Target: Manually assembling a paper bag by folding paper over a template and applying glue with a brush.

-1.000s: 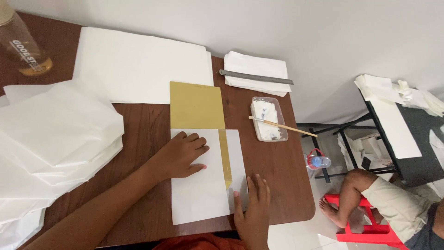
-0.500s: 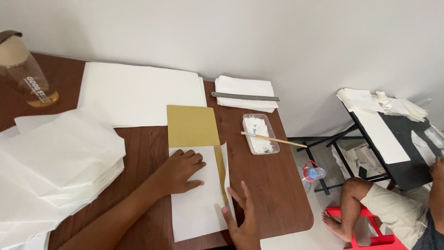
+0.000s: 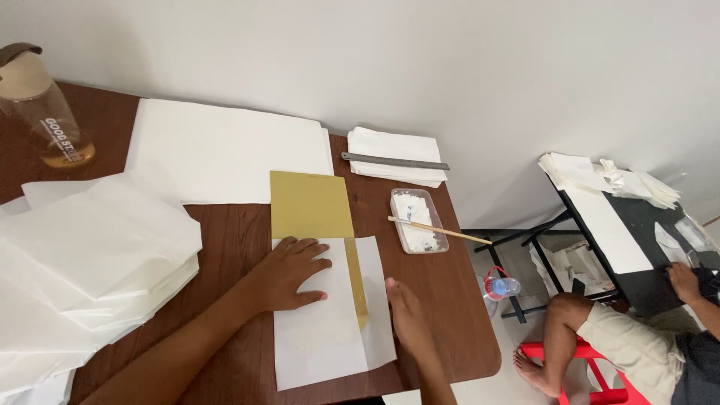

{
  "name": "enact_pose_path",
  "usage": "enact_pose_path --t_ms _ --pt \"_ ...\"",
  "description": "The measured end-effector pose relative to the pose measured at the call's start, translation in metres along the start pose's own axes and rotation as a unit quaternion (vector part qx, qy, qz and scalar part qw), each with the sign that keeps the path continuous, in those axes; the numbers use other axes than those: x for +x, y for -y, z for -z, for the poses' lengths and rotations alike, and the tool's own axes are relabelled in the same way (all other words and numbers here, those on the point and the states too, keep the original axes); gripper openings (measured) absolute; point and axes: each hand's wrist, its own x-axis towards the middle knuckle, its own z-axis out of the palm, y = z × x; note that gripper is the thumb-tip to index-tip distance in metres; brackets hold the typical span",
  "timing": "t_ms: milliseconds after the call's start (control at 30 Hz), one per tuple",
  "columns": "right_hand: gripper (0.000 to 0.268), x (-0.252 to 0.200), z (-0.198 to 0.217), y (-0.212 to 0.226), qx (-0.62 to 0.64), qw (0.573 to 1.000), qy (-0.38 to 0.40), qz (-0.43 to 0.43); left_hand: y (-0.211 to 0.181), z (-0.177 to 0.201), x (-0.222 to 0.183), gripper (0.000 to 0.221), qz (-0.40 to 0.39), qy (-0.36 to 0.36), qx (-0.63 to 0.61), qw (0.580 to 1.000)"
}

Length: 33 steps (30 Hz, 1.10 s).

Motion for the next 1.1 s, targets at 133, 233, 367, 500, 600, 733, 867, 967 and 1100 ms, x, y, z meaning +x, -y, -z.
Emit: enact_pose_path --t_ms 133,233,367,500,600,733,867,967,1100 --pt "0.040 0.036 0.008 0.010 -0.095 0.995 0.037 0.018 0.001 -0.002 -0.002 0.054 -0.010 -0.035 -0.008 0.999" --pt "0.033 0.055 0.010 0.015 -0.138 0.985 0.060 0.088 -0.009 0.016 0.002 0.051 0.025 0.023 -0.034 0.999" --pt "0.029 0.071 0.004 0.038 -0.193 0.959 0.113 0.174 -0.010 0.026 0.006 0.053 0.053 0.089 -0.048 0.993" --pt "0.018 0.083 -0.010 0.026 -0.191 0.936 0.198 0.220 -0.005 0.015 0.002 0.052 0.016 -0.021 -0.074 0.997" --pt "0.013 0.089 -0.021 0.010 -0.172 0.930 0.161 0.284 -0.007 0.019 0.004 0.052 0.013 -0.046 -0.068 0.997" --pt "0.015 0.090 -0.029 0.006 -0.128 0.915 0.119 0.364 -0.009 0.025 0.007 0.050 0.027 -0.007 -0.052 0.998" --pt "0.017 0.088 -0.035 0.004 -0.110 0.906 0.094 0.398 -0.006 0.024 0.009 0.053 0.023 -0.007 -0.061 0.998" --pt "0.017 0.088 -0.039 0.003 -0.103 0.893 0.067 0.434 -0.007 0.020 0.007 0.054 0.033 -0.017 -0.036 0.999" --pt "0.016 0.088 -0.044 -0.001 -0.101 0.899 0.054 0.423 -0.008 0.024 0.008 0.055 0.036 -0.018 -0.044 0.998"
